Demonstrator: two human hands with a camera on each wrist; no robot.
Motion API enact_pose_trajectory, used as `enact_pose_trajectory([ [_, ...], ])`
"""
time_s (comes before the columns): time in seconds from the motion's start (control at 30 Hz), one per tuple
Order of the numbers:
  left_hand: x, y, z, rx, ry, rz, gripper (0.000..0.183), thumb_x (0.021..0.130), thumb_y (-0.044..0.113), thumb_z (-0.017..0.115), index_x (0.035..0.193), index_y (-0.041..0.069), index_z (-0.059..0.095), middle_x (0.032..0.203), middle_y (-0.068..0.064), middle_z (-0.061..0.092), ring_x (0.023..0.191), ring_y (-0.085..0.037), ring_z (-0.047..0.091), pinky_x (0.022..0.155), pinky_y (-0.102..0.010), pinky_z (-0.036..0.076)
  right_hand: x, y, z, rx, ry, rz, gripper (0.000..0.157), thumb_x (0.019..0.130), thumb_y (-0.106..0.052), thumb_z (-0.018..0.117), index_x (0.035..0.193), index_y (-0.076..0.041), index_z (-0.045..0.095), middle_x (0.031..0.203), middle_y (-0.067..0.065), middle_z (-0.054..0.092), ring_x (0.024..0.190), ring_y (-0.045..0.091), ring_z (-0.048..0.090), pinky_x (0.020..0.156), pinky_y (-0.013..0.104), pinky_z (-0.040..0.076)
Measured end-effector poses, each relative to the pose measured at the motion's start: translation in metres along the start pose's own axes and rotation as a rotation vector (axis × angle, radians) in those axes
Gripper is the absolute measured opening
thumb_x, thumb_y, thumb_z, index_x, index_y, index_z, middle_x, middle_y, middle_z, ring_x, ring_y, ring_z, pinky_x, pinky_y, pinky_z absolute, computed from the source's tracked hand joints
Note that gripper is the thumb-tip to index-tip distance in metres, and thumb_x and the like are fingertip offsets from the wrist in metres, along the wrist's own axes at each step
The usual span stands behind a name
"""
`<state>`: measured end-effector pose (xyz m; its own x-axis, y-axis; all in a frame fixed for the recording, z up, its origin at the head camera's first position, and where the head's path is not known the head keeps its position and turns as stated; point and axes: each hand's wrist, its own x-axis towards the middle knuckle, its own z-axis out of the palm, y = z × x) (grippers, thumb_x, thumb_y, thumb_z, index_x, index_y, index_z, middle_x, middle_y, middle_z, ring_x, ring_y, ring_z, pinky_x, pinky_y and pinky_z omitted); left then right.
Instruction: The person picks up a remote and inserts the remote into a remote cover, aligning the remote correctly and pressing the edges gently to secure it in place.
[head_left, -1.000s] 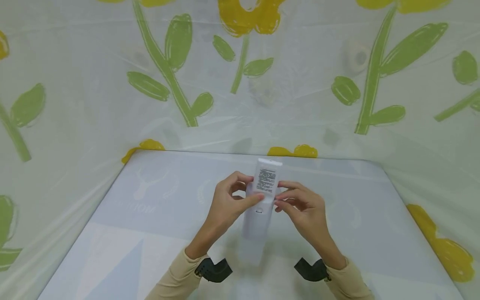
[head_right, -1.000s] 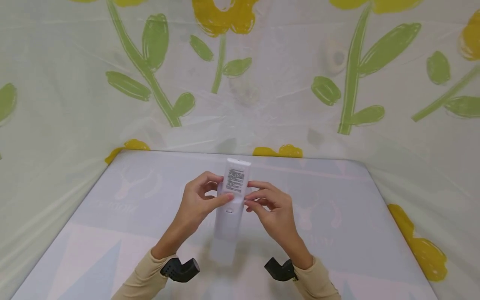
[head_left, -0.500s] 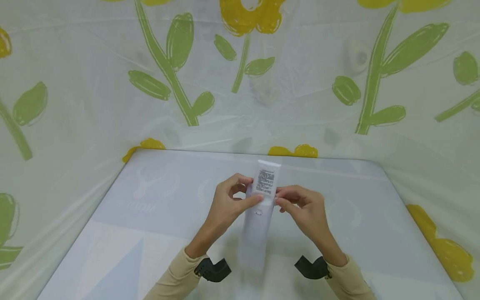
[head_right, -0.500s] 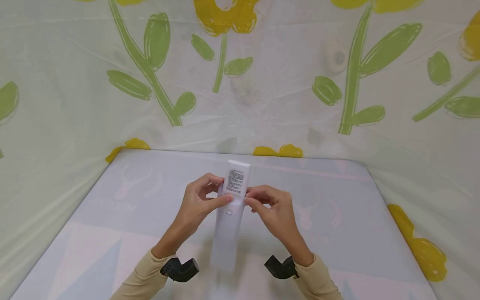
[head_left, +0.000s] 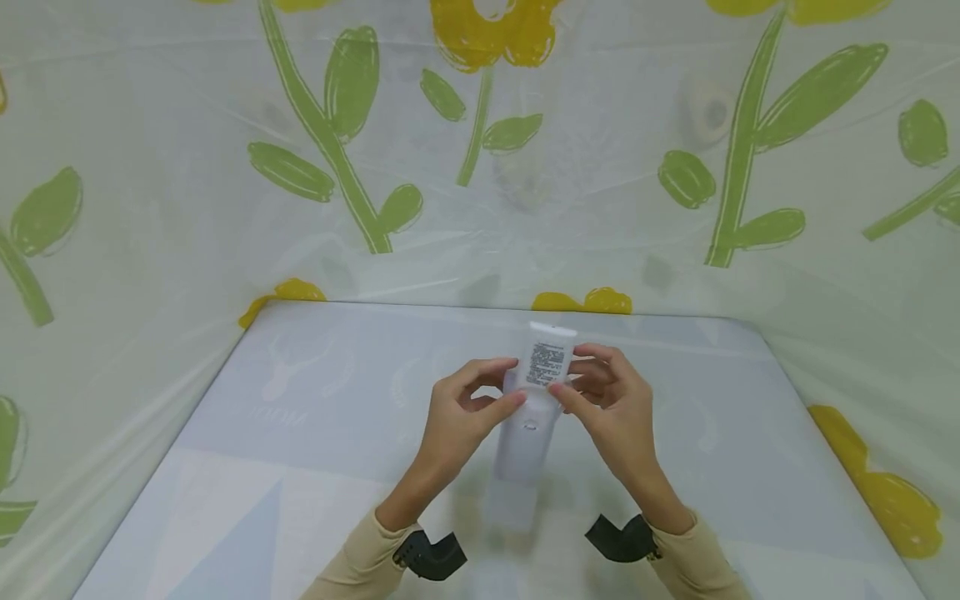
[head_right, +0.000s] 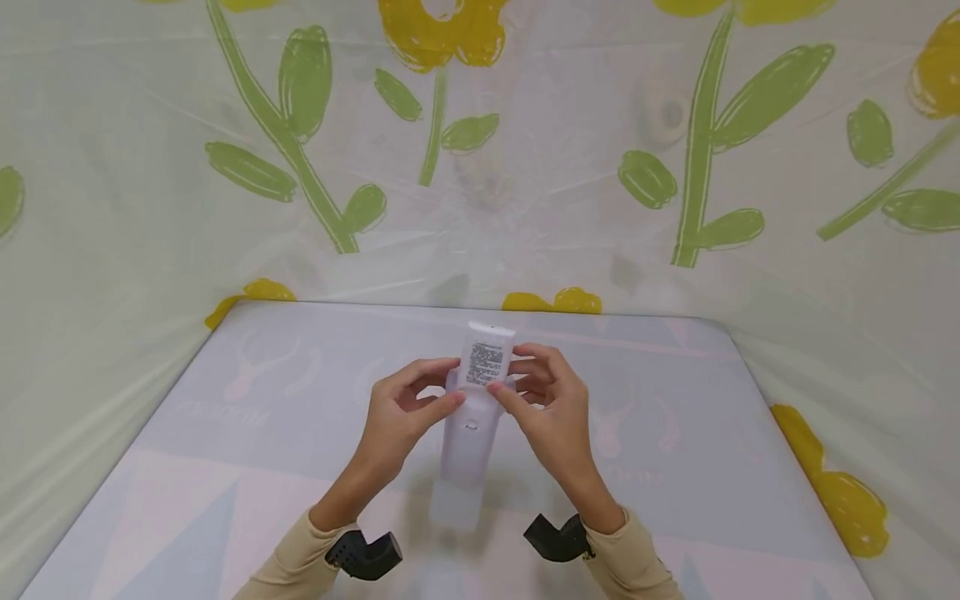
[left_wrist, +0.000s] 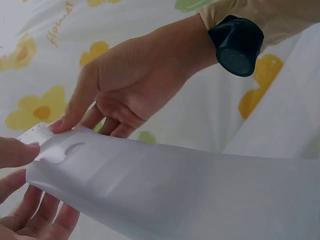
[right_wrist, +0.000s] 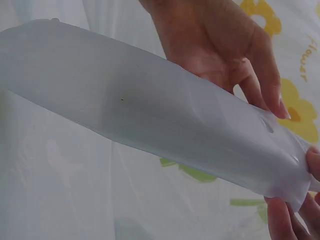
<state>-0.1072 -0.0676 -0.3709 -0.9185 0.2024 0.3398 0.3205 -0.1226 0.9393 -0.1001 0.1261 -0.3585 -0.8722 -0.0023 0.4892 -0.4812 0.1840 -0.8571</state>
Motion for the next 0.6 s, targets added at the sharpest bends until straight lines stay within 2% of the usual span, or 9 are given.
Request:
enact_pose_trajectory([
  [0.17, -0.0021, -0.0017, -0.0035, -0.079, -0.019, -0.003, 0.034, 0.083, 0.002, 0.071, 0.116, 0.003, 0.063, 0.110, -0.012, 0.062, 0.099, -0.027, 0.058, 0.085, -0.037, 0.053, 0.0042, -0.0058, -0.0030, 0.031, 0.012, -0.004, 0.056, 0.079, 0.007, 0.071, 0.129, -0.006, 0.050, 0.093, 0.012, 0.068, 0.066, 0.022, 0.066, 0.055, 0.030, 0.056],
  [0.27, -0.0017, -0.0029, -0.0040, -0.068, 0.016, -0.015, 0.032, 0.080, -0.001, 0.072, 0.112, 0.001, 0.066, 0.106, -0.012, 0.064, 0.095, -0.026, 0.060, 0.083, -0.036, 0.054, 0.0053, -0.0073, -0.0021, 0.041, 0.013, -0.013, 0.060, 0.078, 0.009, 0.071, 0.132, -0.008, 0.050, 0.093, 0.014, 0.067, 0.066, 0.022, 0.066, 0.056, 0.031, 0.056],
  [0.4, 0.0005, -0.0021, -0.0028, -0.063, 0.080, -0.018, 0.028, 0.076, -0.005, 0.075, 0.103, -0.001, 0.070, 0.094, -0.014, 0.067, 0.086, -0.022, 0.064, 0.076, -0.037, 0.056, 0.0064, -0.0066, -0.0008, -0.002, 0.003, -0.055, 0.062, 0.078, 0.009, 0.071, 0.134, -0.009, 0.051, 0.092, 0.015, 0.067, 0.070, 0.017, 0.066, 0.062, 0.026, 0.056],
  [0.6, 0.0023, 0.0031, -0.0002, -0.046, 0.149, -0.029, 0.020, 0.072, -0.008, 0.076, 0.091, -0.002, 0.073, 0.076, -0.014, 0.066, 0.071, -0.020, 0.066, 0.067, -0.038, 0.057, 0.0102, -0.0051, -0.0038, -0.039, -0.068, -0.115, 0.066, 0.075, 0.012, 0.072, 0.135, -0.005, 0.049, 0.090, 0.013, 0.067, 0.070, 0.016, 0.065, 0.066, 0.024, 0.055],
])
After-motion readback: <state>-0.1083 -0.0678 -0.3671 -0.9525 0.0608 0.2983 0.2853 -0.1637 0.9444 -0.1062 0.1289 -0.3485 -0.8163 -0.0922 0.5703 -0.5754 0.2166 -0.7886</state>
